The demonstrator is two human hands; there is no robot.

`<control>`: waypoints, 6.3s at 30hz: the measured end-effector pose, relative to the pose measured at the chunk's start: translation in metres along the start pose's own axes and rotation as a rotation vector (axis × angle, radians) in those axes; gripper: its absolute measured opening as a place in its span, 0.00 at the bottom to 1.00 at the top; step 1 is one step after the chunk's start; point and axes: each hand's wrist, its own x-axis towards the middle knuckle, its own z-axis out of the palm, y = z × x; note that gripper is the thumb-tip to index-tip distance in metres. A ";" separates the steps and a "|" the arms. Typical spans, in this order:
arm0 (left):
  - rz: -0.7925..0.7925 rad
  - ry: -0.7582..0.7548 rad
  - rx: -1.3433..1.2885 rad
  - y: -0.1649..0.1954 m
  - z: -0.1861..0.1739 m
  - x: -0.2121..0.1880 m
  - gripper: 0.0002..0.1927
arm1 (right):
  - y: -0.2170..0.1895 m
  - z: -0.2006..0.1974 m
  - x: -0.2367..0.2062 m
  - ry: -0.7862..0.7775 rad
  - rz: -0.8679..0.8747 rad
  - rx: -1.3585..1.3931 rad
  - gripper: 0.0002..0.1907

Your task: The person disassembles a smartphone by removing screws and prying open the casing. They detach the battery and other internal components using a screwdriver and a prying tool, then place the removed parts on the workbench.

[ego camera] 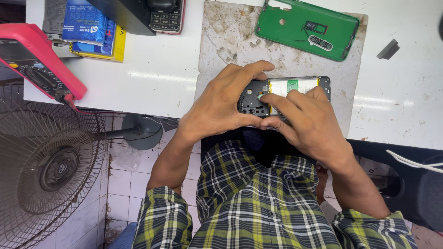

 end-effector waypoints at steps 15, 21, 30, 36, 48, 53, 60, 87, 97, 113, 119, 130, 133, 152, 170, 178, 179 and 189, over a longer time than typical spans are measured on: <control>0.022 0.017 -0.063 -0.009 0.004 -0.001 0.54 | 0.010 -0.020 0.005 0.049 0.341 0.202 0.17; 0.057 0.021 -0.071 -0.010 0.003 0.000 0.54 | 0.010 -0.014 -0.010 0.048 0.127 -0.123 0.20; 0.087 0.022 -0.064 -0.009 -0.001 0.000 0.34 | 0.008 -0.003 -0.013 0.071 -0.142 -0.304 0.18; 0.121 0.073 -0.029 -0.013 0.003 0.002 0.29 | 0.006 0.001 -0.017 0.093 -0.194 -0.435 0.20; 0.102 0.078 -0.027 -0.012 0.004 0.001 0.27 | 0.004 0.000 -0.015 -0.003 -0.149 -0.432 0.23; 0.052 0.050 -0.071 -0.010 0.000 0.000 0.34 | 0.004 0.000 -0.014 -0.035 -0.128 -0.388 0.24; 0.059 0.049 -0.099 -0.010 -0.004 0.001 0.35 | 0.005 0.000 -0.013 -0.072 -0.128 -0.393 0.27; 0.218 0.047 0.156 -0.007 -0.006 0.112 0.36 | 0.009 0.001 -0.020 0.167 -0.178 -0.392 0.25; 0.066 -0.041 0.332 -0.045 0.029 0.161 0.45 | 0.015 0.001 -0.024 0.183 -0.161 -0.315 0.24; 0.270 -0.054 0.252 -0.043 0.022 0.147 0.52 | 0.015 0.000 -0.025 0.160 -0.146 -0.293 0.24; 0.263 0.103 0.413 -0.022 -0.004 0.101 0.14 | 0.017 0.004 -0.033 0.277 0.047 -0.221 0.13; -0.058 0.201 0.378 0.028 -0.003 0.007 0.06 | 0.015 0.011 -0.032 0.304 0.100 -0.280 0.08; -0.086 0.224 0.399 0.029 0.001 0.008 0.06 | 0.015 0.011 -0.031 0.311 0.080 -0.296 0.07; -0.405 0.049 0.168 0.022 0.002 0.031 0.06 | 0.017 0.007 -0.033 0.317 0.094 -0.238 0.07; -0.297 0.084 0.171 0.011 0.000 0.034 0.03 | 0.017 0.011 -0.036 0.300 0.123 -0.267 0.07; -0.285 0.250 0.183 -0.035 -0.035 0.045 0.03 | 0.018 0.011 -0.036 0.309 0.133 -0.261 0.08; -0.283 0.266 0.247 -0.039 -0.034 0.045 0.03 | 0.018 0.012 -0.037 0.311 0.139 -0.254 0.08; 0.039 0.179 -1.080 -0.014 -0.032 0.001 0.48 | 0.018 0.013 -0.040 0.353 0.255 -0.107 0.09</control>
